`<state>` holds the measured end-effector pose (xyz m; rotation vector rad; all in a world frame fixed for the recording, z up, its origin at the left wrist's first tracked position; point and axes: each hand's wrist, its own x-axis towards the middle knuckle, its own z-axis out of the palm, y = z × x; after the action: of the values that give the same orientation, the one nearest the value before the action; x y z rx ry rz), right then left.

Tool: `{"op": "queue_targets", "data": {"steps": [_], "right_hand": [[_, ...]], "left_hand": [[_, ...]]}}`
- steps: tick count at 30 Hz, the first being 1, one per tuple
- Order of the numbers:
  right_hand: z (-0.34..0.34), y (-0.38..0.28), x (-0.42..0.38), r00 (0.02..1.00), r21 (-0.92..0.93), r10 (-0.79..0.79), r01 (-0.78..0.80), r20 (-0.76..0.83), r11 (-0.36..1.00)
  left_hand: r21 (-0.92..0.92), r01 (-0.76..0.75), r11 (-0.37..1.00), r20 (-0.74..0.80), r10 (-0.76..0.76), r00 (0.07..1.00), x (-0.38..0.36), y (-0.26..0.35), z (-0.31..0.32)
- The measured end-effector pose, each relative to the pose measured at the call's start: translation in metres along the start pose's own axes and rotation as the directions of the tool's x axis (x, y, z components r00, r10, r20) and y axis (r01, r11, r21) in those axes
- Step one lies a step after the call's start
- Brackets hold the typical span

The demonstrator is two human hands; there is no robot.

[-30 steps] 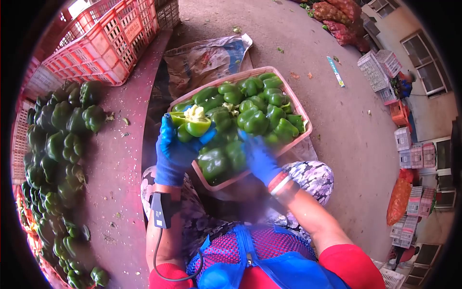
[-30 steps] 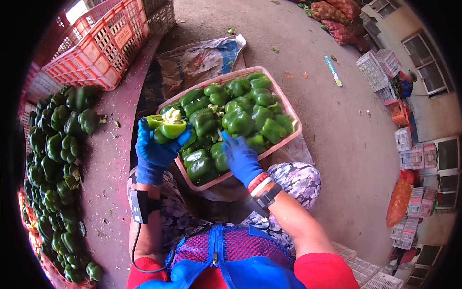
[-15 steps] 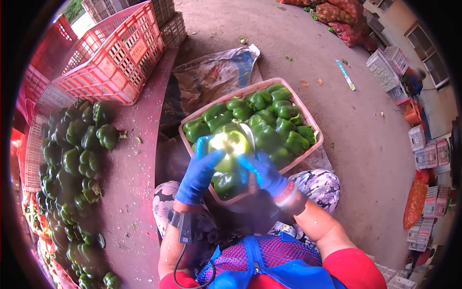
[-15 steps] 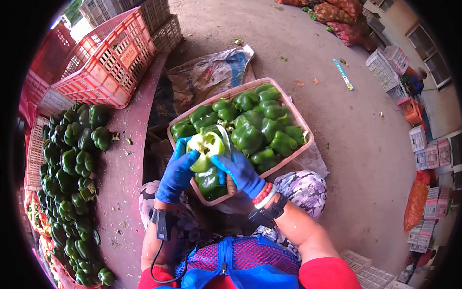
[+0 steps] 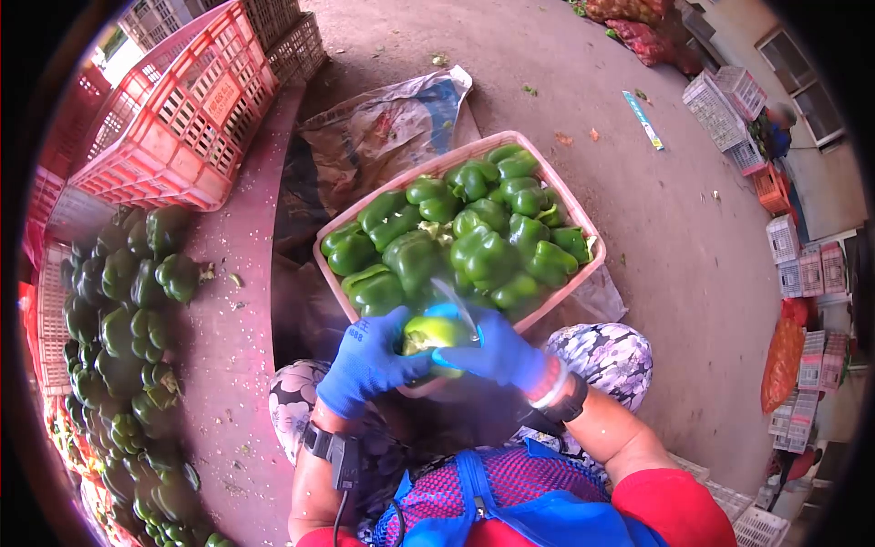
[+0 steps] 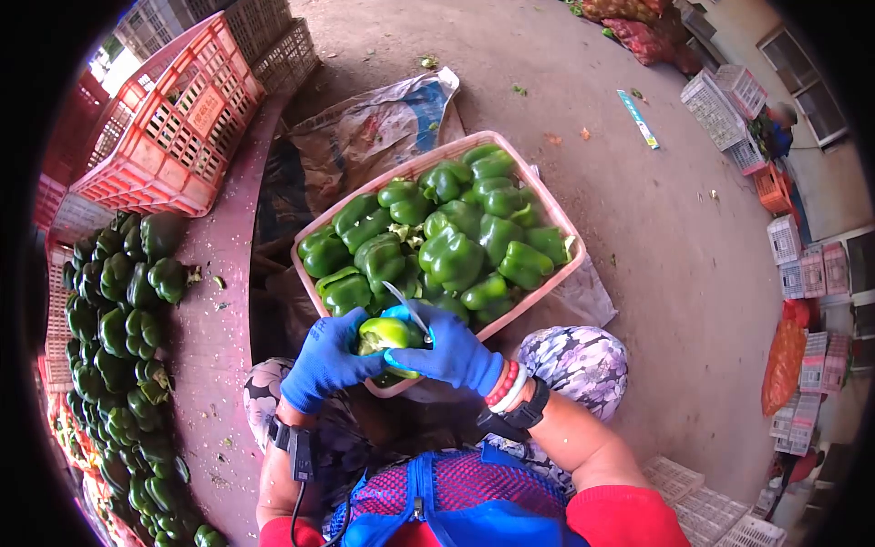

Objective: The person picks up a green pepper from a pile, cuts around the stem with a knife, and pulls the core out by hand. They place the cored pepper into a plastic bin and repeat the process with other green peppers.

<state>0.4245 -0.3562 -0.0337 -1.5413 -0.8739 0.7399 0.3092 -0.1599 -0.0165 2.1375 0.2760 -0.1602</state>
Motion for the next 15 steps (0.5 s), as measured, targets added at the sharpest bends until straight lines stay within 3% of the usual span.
{"op": "queue_targets", "data": {"steps": [4,7,8,10,12,15], "right_hand": [[0.001,-0.004,0.0,0.995,0.155,0.094,-0.096,0.023,0.983],[0.003,-0.001,0.007,0.988,0.273,0.149,-0.157,0.049,0.949],[0.006,0.003,0.006,0.984,0.371,0.169,-0.178,0.058,0.911],[0.013,0.009,0.006,0.976,0.572,0.198,-0.216,0.095,0.791],[0.019,0.016,0.007,0.953,0.716,0.246,-0.294,0.174,0.633],[0.025,0.01,0.01,0.926,0.758,0.336,-0.342,0.172,0.555]], "left_hand": [[-0.236,-0.027,0.971,-0.08,0.008,0.997,0.001,0.001,0.009],[-0.137,-0.034,0.99,-0.166,0.011,0.986,0.002,0.003,0.011],[-0.324,-0.031,0.945,-0.145,-0.017,0.989,0.002,-0.003,0.013],[-0.746,0.052,0.664,-0.031,-0.114,0.993,-0.002,0.005,0.007],[-0.839,0.102,0.534,0.064,-0.09,0.994,-0.002,-0.005,-0.002],[-0.882,0.005,0.471,-0.042,-0.089,0.995,0.003,-0.016,0.003]]}}
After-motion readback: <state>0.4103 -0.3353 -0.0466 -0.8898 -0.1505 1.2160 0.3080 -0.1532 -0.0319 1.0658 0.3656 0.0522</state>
